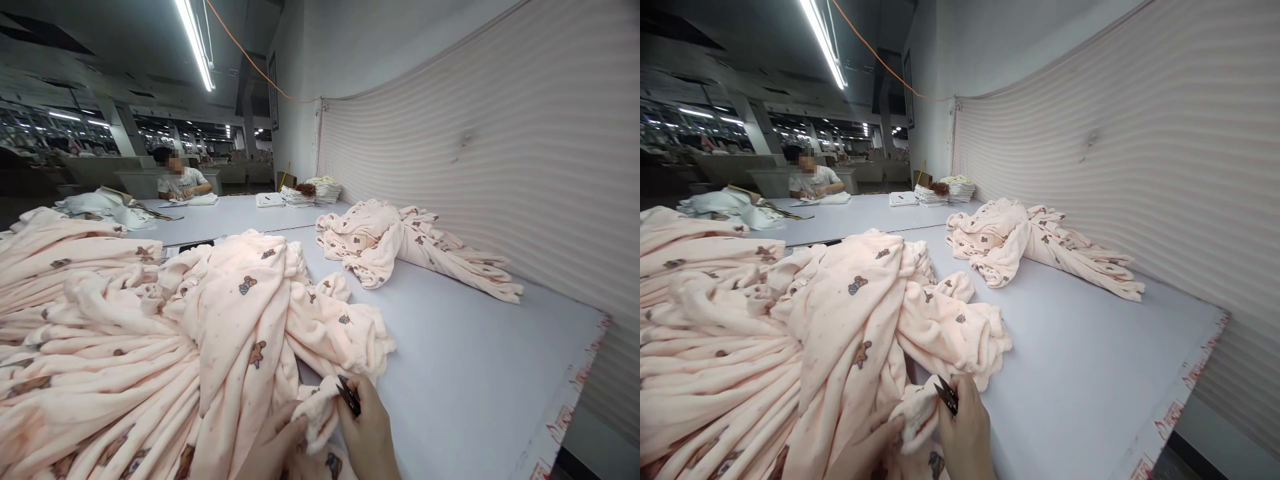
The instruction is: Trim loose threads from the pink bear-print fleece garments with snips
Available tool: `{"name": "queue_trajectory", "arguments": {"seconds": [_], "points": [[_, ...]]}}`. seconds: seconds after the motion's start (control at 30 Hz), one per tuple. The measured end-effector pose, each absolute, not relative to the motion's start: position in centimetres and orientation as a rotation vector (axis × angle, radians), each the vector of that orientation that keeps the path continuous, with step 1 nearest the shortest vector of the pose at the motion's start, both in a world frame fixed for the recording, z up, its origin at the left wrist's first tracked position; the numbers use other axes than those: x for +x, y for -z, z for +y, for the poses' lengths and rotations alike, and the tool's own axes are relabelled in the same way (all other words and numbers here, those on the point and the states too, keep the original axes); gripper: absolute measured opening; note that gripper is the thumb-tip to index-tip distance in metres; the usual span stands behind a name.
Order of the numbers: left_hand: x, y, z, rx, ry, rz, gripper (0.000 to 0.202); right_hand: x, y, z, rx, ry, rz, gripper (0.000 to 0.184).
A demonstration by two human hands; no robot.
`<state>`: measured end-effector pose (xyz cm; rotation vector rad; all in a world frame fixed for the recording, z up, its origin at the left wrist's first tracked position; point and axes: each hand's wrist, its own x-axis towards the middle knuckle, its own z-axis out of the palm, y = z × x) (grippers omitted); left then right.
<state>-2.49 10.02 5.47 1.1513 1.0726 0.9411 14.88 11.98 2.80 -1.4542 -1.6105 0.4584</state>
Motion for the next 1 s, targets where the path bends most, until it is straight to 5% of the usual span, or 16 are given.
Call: {"name": "queue_trajectory", "arguments": {"seconds": [0.13, 0.23, 0.77, 1.0], "points": [[-2.6, -6.7, 10.3, 0.828, -0.930, 0.952, 0.046, 15.7, -4.0, 11.3, -1.307, -0.656, -1.790, 0.008], [-2.5, -6.7, 10.5, 0.831, -0.944, 0.982, 0.049, 16.0, -4.6, 10.3, -1.227, -0.654, -1.902, 0.029], [-2.6, -5.1, 12.0, 0.999, -0.881, 0.921, 0.053, 14.5, -3.5, 11.3, -1.103, -0.642, -1.663, 0.020], [-4.2, -7.0, 11.1, 1.892, -0.614, 1.148, 0.019, 17.8, -3.2, 13.5, -1.270, -0.590, -1.563, 0.025]]}}
